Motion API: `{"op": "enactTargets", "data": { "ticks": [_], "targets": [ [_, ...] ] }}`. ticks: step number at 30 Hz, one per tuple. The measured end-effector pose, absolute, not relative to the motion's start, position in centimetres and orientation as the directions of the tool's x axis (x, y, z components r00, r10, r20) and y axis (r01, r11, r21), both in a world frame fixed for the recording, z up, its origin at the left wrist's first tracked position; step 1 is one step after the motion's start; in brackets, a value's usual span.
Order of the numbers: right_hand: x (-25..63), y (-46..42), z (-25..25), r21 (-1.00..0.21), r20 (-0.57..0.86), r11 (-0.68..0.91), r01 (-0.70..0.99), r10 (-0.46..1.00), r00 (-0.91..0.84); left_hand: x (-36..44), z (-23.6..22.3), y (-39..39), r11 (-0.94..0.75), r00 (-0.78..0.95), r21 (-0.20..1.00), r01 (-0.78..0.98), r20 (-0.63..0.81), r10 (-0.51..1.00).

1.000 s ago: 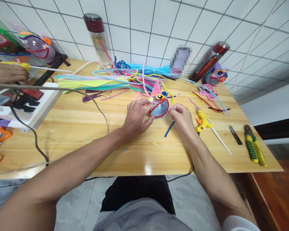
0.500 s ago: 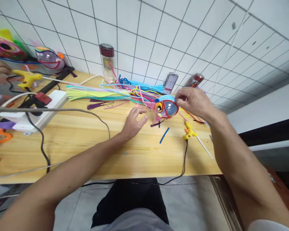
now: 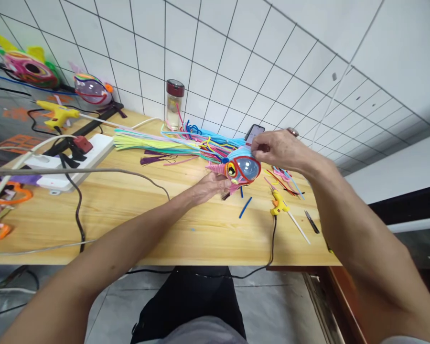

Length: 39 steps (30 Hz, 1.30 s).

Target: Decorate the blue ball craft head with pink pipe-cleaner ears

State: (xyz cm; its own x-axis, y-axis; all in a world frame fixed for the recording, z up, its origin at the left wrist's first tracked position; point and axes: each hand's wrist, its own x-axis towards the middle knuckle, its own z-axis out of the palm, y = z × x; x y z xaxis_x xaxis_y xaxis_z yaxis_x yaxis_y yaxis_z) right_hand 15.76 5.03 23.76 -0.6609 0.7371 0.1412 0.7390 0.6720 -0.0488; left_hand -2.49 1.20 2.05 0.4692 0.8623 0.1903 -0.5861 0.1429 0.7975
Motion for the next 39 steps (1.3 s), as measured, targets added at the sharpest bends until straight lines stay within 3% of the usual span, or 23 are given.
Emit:
{"op": "enactTargets", "data": {
  "ticks": [5,15,28,39],
  "targets": [
    [15.2,5.1,22.9,-0.043,0.144,0.664,0.746,0.743,-0.653,-2.2,2.1,1.4,0.016,0.358,0.771,-0.637,0.277,0.892],
    [15.5,3.8,22.2,-0.224,0.218,0.544,0.809,0.837,-0.502,-2.3,2.4,0.9,0.096,0.394,0.760,-0.643,0.221,0.892],
    [14.4,4.4,20.2,-0.046,0.230,0.561,0.827,0.811,-0.538,-2.3,2.3,0.9,0.107,0.385,0.768,-0.631,0.190,0.903],
    [14.6,4.4,20.0,-0.028,0.186,0.547,0.837,0.825,-0.533,-2.2,2.3,0.8,0.059,0.386,0.799,-0.598,0.223,0.895]
  ]
}}
